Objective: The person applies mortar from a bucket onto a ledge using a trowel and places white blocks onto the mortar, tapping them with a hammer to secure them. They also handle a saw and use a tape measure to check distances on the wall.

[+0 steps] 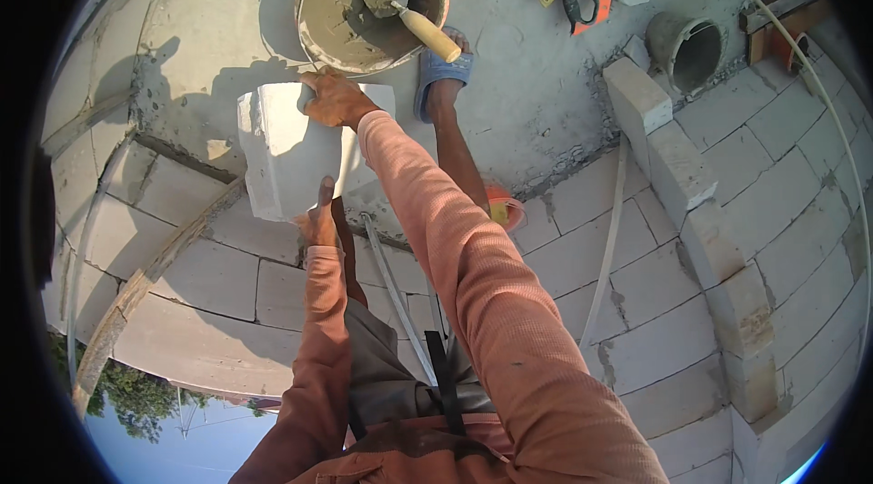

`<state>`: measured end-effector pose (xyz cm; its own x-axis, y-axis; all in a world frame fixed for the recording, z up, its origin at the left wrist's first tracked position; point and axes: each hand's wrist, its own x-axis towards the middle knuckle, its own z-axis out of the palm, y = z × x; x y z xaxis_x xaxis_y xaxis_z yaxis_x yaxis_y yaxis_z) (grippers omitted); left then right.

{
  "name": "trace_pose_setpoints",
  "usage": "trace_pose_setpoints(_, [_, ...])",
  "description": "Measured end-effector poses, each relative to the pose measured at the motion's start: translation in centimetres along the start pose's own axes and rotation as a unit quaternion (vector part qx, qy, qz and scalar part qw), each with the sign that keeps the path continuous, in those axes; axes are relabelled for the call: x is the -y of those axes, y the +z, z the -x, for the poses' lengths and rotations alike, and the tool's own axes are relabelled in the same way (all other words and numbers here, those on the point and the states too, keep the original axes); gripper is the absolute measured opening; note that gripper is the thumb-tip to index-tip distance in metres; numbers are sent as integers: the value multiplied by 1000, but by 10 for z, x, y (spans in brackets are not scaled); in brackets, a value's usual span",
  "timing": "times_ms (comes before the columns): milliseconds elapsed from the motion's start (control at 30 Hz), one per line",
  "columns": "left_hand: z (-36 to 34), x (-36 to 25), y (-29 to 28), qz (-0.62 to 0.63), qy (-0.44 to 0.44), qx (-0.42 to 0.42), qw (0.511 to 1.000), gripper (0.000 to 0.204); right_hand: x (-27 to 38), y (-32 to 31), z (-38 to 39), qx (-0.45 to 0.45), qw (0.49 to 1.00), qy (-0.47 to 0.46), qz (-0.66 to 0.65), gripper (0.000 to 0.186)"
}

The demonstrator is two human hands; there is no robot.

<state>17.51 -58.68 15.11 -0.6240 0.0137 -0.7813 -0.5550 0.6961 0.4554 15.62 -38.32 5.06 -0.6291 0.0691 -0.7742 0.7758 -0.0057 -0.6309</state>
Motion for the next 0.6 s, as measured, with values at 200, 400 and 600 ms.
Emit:
trace_pose_setpoints(200, [-2, 23, 17, 102, 40, -69, 992, 89, -4, -22, 44, -245, 962, -55, 110, 49])
trace_pose_setpoints(400, [-1, 23, 16, -22, 77, -159, 984, 69, -47, -136, 48, -540, 838, 65, 45, 45])
trace_pose_setpoints(600, [6, 53, 16, 169, -8, -15, 986, 54, -67, -238, -28, -290, 949, 55, -111, 54])
